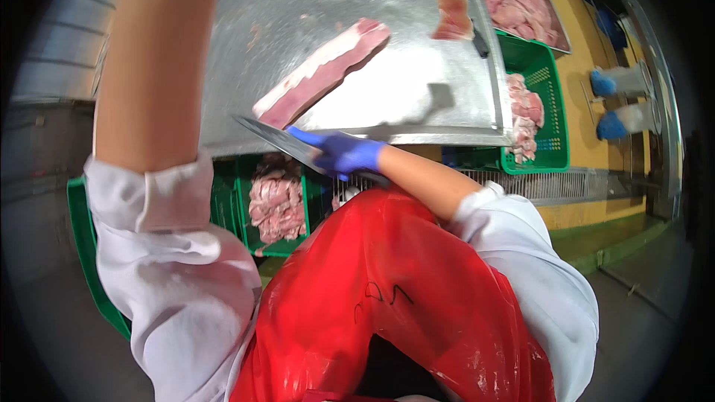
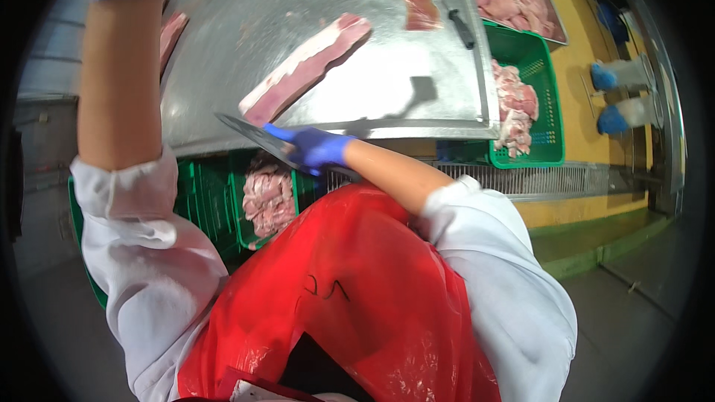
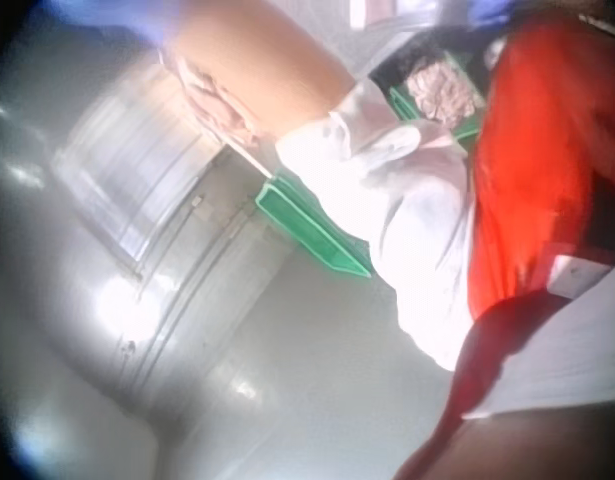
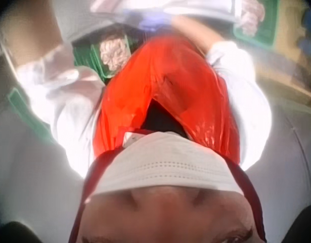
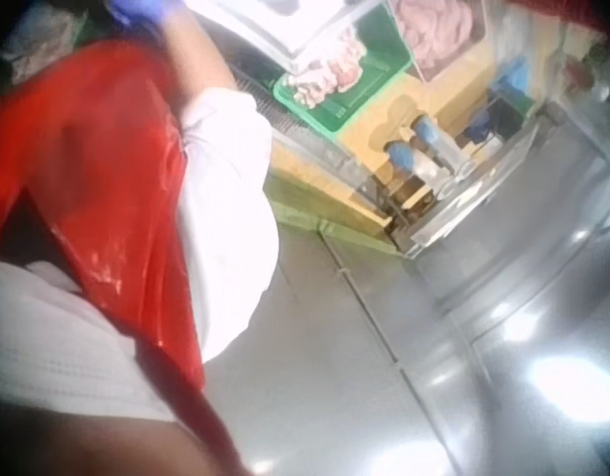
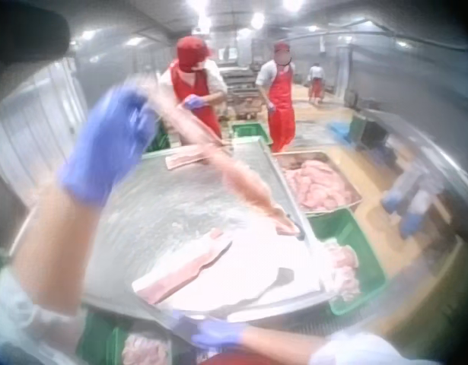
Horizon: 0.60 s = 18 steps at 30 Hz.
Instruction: The person trims fat and connective tissue from large cuts of raw meat using a knife on a stainless steel table. Trimmed pieces are placed into a green basket while the cleaned meat is set aside on the table.
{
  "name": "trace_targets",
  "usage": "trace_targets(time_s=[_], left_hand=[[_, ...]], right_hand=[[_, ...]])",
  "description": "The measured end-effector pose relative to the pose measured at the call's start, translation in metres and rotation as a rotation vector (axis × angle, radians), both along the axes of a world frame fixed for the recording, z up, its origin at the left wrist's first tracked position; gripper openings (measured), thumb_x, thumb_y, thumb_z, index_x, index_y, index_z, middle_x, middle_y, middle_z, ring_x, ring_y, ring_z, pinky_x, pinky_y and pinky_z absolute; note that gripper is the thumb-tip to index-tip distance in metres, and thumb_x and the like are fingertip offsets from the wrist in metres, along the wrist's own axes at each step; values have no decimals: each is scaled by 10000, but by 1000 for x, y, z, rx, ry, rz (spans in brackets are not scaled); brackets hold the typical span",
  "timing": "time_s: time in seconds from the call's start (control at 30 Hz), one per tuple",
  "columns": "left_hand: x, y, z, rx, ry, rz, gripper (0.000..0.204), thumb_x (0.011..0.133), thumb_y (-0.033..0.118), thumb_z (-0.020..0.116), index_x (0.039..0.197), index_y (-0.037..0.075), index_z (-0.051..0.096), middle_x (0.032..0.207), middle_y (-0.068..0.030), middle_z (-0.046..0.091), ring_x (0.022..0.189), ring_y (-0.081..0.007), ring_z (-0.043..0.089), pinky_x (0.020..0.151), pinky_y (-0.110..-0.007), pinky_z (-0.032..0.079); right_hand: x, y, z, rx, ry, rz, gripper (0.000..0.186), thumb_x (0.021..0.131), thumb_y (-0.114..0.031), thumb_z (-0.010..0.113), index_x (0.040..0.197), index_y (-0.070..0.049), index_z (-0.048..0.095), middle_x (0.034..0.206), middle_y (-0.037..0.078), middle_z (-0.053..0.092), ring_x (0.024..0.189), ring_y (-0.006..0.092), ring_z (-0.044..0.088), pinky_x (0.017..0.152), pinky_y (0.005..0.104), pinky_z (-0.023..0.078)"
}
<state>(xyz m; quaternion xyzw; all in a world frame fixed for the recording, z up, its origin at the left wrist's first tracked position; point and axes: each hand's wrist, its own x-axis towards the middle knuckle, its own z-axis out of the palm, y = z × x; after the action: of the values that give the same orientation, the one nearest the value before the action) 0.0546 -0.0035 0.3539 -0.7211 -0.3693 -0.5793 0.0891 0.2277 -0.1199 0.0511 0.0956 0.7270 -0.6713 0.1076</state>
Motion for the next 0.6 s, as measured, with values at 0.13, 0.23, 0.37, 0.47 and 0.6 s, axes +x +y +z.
trace_targets(time_s=[0.13,0.23,0.37,0.47,0.6], left_hand=[[5,-29,-148,-766,-1089,-256,87,978,175,585,933,103,603,748,13,572,646,-108,538,567,-245,440],[-17,-110,-322,-1590,-743,274,204,952,231,620,1030,44,598,923,-42,606,801,-168,572,696,-308,487],[56,-119,-404,-986,172,573,477,773,309,746,1084,-15,585,1052,-184,621,970,-329,598,905,-482,451],[85,-86,-401,-884,379,689,442,752,308,734,1035,-4,604,962,-194,622,942,-367,610,911,-517,431],[77,-85,-408,-1272,578,749,337,778,278,675,984,17,618,921,-185,629,933,-366,623,923,-518,415]], right_hand=[[191,57,-19,55,-280,-147,783,908,-105,540,1585,-108,148,799,105,631,568,144,613,546,300,551],[297,75,-7,-188,-307,-453,745,928,-114,591,1565,-65,208,786,71,613,562,114,582,509,269,515],[358,98,-23,-99,-312,-919,735,948,-155,608,1579,-156,231,817,97,639,584,91,569,503,245,487],[314,130,1,222,-400,-701,748,937,-188,590,1586,-223,219,880,174,697,626,188,638,600,337,539],[233,149,-31,478,-233,-354,702,948,-211,534,1574,-269,222,992,288,679,886,454,664,855,494,514]])
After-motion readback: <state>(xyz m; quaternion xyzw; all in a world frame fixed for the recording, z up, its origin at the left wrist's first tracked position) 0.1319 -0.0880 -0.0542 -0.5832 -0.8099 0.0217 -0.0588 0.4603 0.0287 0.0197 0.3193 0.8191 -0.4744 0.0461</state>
